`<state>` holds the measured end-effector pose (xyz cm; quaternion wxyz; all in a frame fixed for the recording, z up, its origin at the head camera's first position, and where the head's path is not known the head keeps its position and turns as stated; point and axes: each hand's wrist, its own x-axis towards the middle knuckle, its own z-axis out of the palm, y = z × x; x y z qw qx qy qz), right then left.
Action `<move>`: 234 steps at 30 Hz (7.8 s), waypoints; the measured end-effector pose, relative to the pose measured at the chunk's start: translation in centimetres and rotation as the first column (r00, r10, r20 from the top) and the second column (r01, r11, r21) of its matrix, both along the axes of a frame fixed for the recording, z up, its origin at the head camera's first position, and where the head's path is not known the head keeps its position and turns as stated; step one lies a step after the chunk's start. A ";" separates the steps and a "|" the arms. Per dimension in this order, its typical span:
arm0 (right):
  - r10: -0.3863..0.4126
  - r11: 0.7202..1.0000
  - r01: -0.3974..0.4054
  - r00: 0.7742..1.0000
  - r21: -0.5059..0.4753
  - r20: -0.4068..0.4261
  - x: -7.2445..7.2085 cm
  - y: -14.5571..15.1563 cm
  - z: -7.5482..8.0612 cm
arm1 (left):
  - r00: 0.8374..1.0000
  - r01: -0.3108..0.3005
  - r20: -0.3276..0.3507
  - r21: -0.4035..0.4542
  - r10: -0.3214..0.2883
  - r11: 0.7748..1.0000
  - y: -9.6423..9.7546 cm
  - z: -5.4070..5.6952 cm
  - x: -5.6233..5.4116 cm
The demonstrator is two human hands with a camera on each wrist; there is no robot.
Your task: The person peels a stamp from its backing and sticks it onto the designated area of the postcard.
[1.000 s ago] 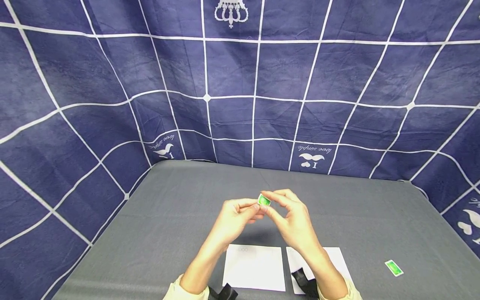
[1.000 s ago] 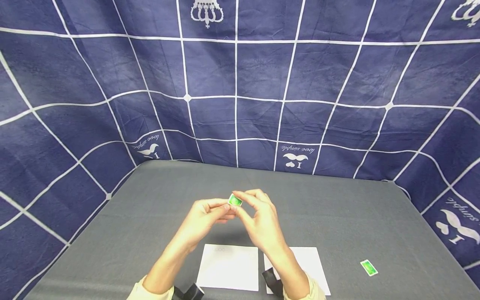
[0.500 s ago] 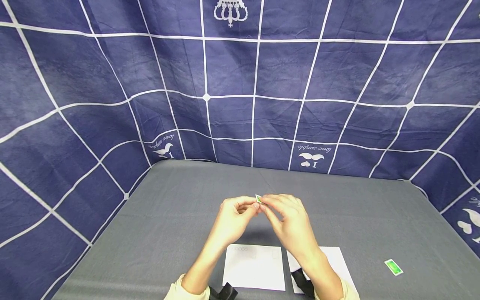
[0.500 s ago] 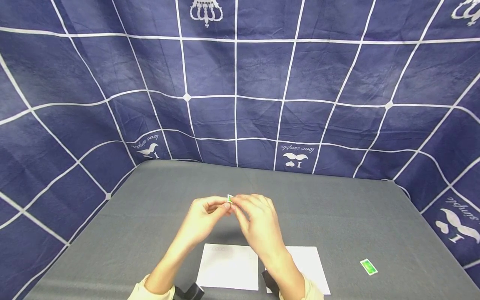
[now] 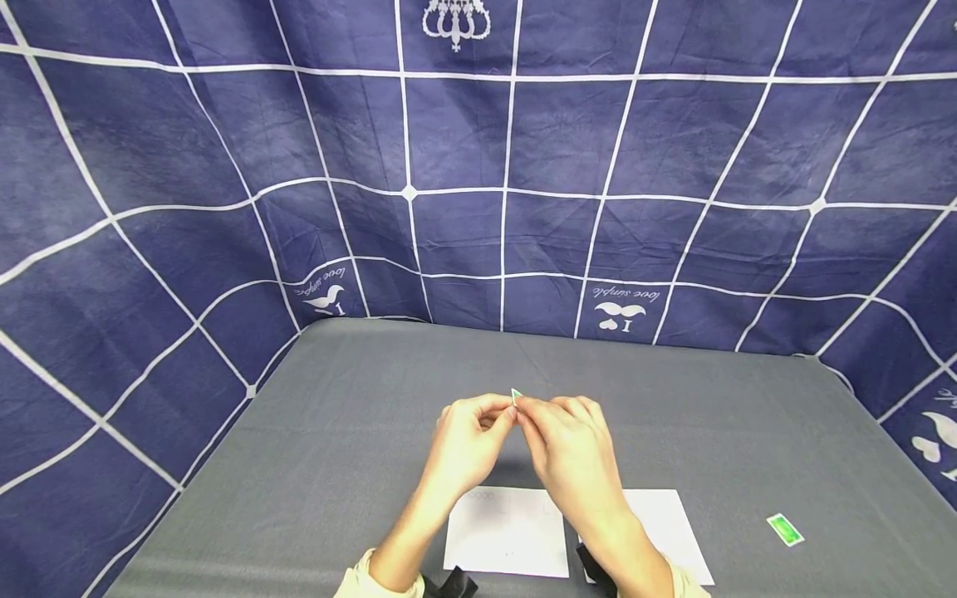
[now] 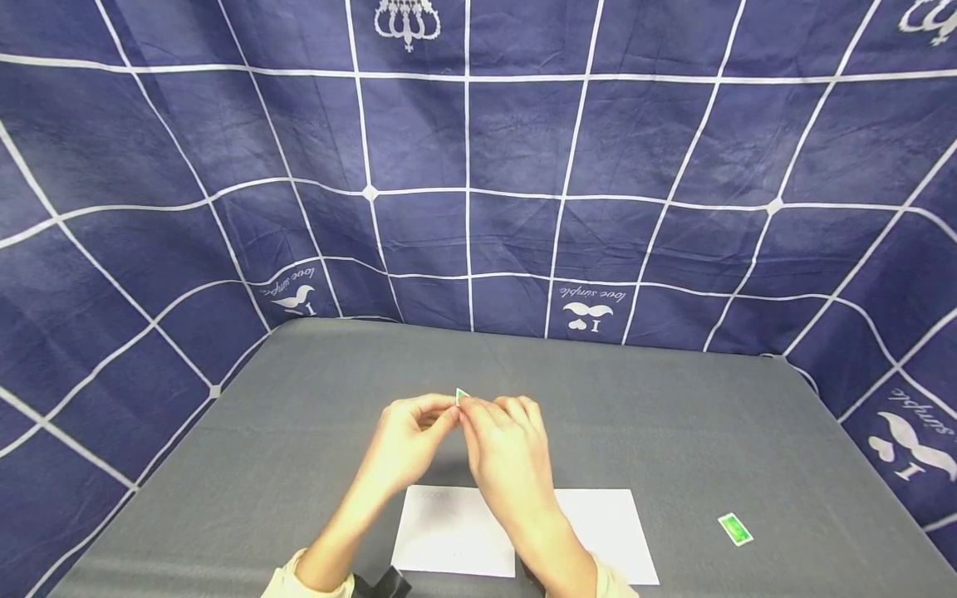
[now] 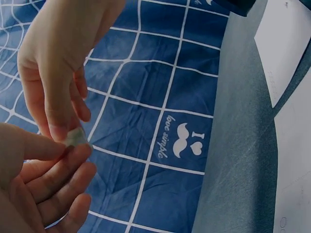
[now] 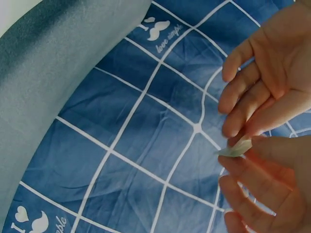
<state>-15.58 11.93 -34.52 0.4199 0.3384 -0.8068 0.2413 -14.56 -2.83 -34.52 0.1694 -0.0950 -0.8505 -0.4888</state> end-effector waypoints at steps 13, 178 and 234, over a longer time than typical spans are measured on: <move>-0.200 0.979 0.197 0.978 0.045 0.066 0.7 -0.9 -0.8 | 0.977 -0.187 -0.152 -0.273 0.150 0.944 1.3 -0.9 0.4; -0.146 0.972 0.209 0.898 -0.110 0.415 0.3 -0.1 0.0 | 0.988 -0.126 -0.098 -0.068 0.119 0.990 1.5 -1.0 -0.3; -0.087 0.966 0.202 0.843 -0.162 0.531 0.1 0.5 0.6 | 0.999 -0.025 -0.036 0.118 0.029 0.993 1.4 -1.1 -0.8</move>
